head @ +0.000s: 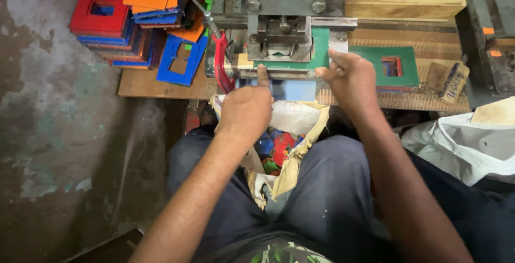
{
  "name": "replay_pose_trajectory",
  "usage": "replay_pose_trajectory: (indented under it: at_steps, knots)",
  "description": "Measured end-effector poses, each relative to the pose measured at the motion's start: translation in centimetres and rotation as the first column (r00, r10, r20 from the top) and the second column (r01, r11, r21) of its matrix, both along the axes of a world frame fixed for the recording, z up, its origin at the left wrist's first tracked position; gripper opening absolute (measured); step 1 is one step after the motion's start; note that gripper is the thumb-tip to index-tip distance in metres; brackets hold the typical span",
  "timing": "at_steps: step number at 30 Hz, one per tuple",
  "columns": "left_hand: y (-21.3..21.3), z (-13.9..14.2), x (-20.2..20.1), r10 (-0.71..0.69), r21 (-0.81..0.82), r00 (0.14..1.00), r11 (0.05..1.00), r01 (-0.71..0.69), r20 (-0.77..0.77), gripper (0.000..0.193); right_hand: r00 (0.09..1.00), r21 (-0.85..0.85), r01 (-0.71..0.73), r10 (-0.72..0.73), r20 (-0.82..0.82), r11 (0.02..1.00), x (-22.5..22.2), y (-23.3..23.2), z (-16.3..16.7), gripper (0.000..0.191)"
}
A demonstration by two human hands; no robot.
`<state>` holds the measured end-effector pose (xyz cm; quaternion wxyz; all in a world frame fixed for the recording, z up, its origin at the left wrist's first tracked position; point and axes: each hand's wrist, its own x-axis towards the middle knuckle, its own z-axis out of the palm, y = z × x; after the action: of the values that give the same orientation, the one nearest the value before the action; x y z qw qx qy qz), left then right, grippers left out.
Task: The person sits at a manual press machine and punches rectangular frames from colored plastic sheets. They place each sheet under the die, press the machine to cut out the center, drop the cut piece into a bag between their legs, and stack the finished frames by color on the table.
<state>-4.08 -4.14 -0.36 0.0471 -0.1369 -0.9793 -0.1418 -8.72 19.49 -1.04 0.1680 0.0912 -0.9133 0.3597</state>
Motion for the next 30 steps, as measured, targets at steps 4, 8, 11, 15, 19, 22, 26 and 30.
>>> replay_pose_trajectory:
  at_steps: [4,8,11,15,19,22,26,30]
  knots:
    - [-0.9,0.4,0.0,0.003,0.014,0.999,1.000,-0.004,0.035,0.070,0.997,-0.014,0.055,-0.054,0.052,0.998,0.0,-0.7,-0.4,0.055]
    - [-0.5,0.7,0.1,0.011,-0.005,0.997,1.000,-0.011,0.083,0.070,0.998,-0.032,0.053,-0.052,0.030,0.998,0.6,-0.6,-0.6,0.052]
    - [-0.3,0.9,0.2,0.015,-0.005,0.995,1.000,-0.015,0.095,0.070,0.996,-0.047,0.017,-0.021,-0.083,0.999,1.2,-0.7,-0.9,0.047]
    - [-0.3,1.1,0.5,0.014,-0.005,0.995,1.000,-0.013,0.099,0.071,0.989,-0.075,0.031,-0.042,-0.143,0.997,1.7,-1.0,-1.4,0.042]
    - [-0.2,1.4,0.5,0.023,-0.009,0.990,1.000,-0.022,0.142,0.071,0.985,-0.078,0.030,-0.042,-0.167,0.997,2.0,-1.1,-1.4,0.040]
    - [-0.2,1.4,0.6,0.001,-0.025,0.994,1.000,0.001,0.106,0.069,0.985,-0.074,0.014,-0.026,-0.170,0.997,2.1,-1.1,-1.3,0.040]
    - [-0.2,1.4,0.5,-0.002,-0.010,0.996,1.000,0.003,0.089,0.070,0.985,-0.084,0.014,-0.028,-0.172,0.996,2.1,-1.2,-1.2,0.040]
    - [-0.1,1.3,0.6,0.002,-0.015,0.994,1.000,0.000,0.107,0.072,0.986,-0.051,0.032,-0.040,-0.162,0.998,2.1,-1.2,-1.2,0.041]
